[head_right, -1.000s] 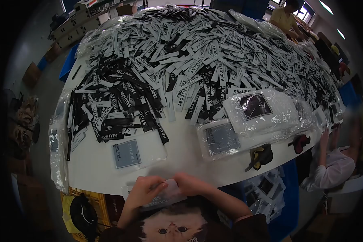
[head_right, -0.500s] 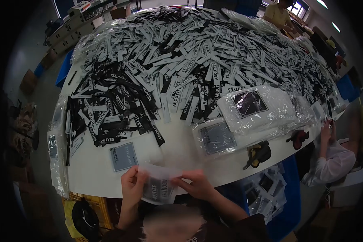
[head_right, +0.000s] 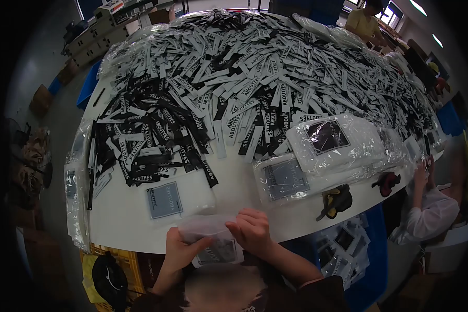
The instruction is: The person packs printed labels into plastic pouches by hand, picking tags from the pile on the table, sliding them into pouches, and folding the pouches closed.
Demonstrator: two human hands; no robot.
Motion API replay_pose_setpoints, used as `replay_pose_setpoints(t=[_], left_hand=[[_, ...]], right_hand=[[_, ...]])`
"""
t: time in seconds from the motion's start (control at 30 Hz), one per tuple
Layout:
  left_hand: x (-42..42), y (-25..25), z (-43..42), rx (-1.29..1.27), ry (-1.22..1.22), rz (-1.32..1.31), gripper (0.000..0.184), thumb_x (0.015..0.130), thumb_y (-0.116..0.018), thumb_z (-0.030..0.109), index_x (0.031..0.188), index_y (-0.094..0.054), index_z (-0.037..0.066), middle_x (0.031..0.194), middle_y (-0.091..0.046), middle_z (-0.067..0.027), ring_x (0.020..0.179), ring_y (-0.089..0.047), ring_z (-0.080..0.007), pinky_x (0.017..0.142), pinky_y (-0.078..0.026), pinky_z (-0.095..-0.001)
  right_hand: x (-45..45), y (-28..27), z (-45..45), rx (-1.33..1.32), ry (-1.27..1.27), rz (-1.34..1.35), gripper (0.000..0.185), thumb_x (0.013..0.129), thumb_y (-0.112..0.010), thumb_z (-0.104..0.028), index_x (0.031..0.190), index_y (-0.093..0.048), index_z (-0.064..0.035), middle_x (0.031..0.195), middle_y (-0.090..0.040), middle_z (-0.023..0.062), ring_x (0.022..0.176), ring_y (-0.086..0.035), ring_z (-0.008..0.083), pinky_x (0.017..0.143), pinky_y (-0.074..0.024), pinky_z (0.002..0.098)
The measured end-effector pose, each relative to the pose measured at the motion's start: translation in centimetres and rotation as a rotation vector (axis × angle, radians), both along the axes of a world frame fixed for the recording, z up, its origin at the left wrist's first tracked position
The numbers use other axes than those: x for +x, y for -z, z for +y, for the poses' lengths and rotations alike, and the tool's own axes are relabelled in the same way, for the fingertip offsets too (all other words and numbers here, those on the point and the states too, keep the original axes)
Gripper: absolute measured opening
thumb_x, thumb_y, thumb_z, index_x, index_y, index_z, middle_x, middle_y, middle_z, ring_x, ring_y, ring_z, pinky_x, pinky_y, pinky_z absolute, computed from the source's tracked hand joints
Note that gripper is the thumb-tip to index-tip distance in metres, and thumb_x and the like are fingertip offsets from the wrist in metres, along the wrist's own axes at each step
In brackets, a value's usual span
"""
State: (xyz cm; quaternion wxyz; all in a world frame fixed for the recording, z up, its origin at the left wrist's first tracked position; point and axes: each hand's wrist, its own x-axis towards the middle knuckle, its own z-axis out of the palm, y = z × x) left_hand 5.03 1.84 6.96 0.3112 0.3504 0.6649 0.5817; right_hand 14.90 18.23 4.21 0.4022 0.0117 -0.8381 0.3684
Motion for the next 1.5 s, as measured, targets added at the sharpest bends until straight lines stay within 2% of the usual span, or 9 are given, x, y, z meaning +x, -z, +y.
replay_pose_setpoints(t=[0.17,0.23,0.5,0.57,0.67,0.87,1.07,1.33,1.5], left_hand=[[0.5,-0.5,0.6,-0.087,0.074,0.141,0.032,0.08,-0.068,0.014,0.108,-0.06,0.0,0.08,-0.067,-0.0129,0.069,-0.061,-0.0105,0.065,-0.048,-0.0238],[0.3,0.3,0.2,0.136,-0.078,-0.217,0.026,0.084,-0.064,0.015,0.105,-0.061,0.0,0.077,-0.066,-0.0111,0.066,-0.058,-0.0098,0.062,-0.047,-0.0238],[-0.1,1.0,-0.5,0.052,-0.079,-0.088,0.019,0.086,-0.061,0.014,0.096,-0.065,-0.001,0.075,-0.066,-0.0067,0.066,-0.057,-0.0081,0.059,-0.044,-0.0224],[-0.1,0.9,-0.2,0.025,-0.107,-0.126,0.018,0.086,-0.061,0.014,0.095,-0.065,-0.001,0.076,-0.066,-0.007,0.068,-0.057,-0.0086,0.059,-0.045,-0.0229],[0.2,0.7,0.3,0.158,-0.057,-0.068,0.018,0.086,-0.062,0.014,0.096,-0.064,-0.001,0.08,-0.066,-0.0087,0.07,-0.058,-0.0095,0.06,-0.045,-0.0242],[0.0,1.0,0.5,0.149,-0.051,0.059,0.018,0.087,-0.06,0.014,0.096,-0.063,-0.001,0.076,-0.064,-0.0058,0.066,-0.056,-0.009,0.058,-0.043,-0.0235],[-0.3,2.3,0.2,0.026,-0.012,-0.152,0.025,0.093,-0.052,0.021,0.091,-0.064,-0.001,0.063,-0.057,-0.0022,0.057,-0.048,-0.0069,0.052,-0.038,-0.0204],[-0.6,2.2,1.9,0.12,0.049,0.192,0.023,0.077,-0.061,0.009,0.098,-0.06,-0.001,0.09,-0.059,-0.0124,0.08,-0.057,-0.0224,0.073,-0.044,-0.0286],[-2.7,5.4,0.1,-0.01,-0.257,0.23,0.012,0.08,-0.059,0.006,0.09,-0.06,0.0,0.087,-0.059,-0.0121,0.082,-0.057,-0.0234,0.073,-0.044,-0.0291]], right_hand=[[0.0,-0.8,0.4,0.081,-0.05,-0.017,0.031,0.081,-0.061,-0.008,0.056,-0.044,-0.0027,0.052,-0.045,0.0086,0.046,-0.047,0.0257,0.043,-0.0356,0.034],[0.3,-0.8,0.9,0.001,0.116,-0.025,0.029,0.082,-0.061,-0.007,0.057,-0.045,-0.0025,0.053,-0.047,0.0086,0.046,-0.047,0.0255,0.043,-0.0361,0.0344],[0.1,-0.7,0.7,-0.05,0.004,-0.178,0.018,0.08,-0.064,-0.008,0.067,-0.055,0.0002,0.056,-0.051,0.0091,0.049,-0.05,0.0243,0.046,-0.0383,0.0324],[-0.5,-0.9,-0.3,-0.673,-0.235,-0.14,0.019,0.083,-0.064,-0.014,0.072,-0.059,0.0005,0.063,-0.056,0.0036,0.054,-0.052,0.0148,0.052,-0.0406,0.0271],[0.1,-2.2,-0.3,-0.773,-0.413,-0.415,0.013,0.08,-0.068,-0.01,0.082,-0.062,0.0011,0.068,-0.057,-0.0004,0.061,-0.051,0.0071,0.054,-0.04,0.0232],[0.4,-2.5,0.4,-0.767,-0.448,-0.513,0.008,0.081,-0.067,-0.007,0.081,-0.064,0.0007,0.069,-0.06,0.002,0.065,-0.052,0.0047,0.055,-0.041,0.0216],[1.1,-1.9,1.2,-0.571,-0.282,-0.497,0.013,0.084,-0.064,-0.014,0.088,-0.066,-0.0013,0.065,-0.062,0.0072,0.056,-0.053,0.0086,0.052,-0.041,0.0247],[8.6,-4.4,4.5,-0.416,-0.06,-0.519,0.017,0.079,-0.063,-0.004,0.096,-0.066,-0.0044,0.08,-0.067,0.0104,0.069,-0.065,0.0188,0.06,-0.0488,0.0257],[16.5,-7.8,7.1,-0.106,0.301,-1.254,0.017,0.079,-0.064,-0.009,0.095,-0.066,-0.0031,0.083,-0.067,0.0104,0.075,-0.066,0.0207,0.066,-0.0511,0.0301]])
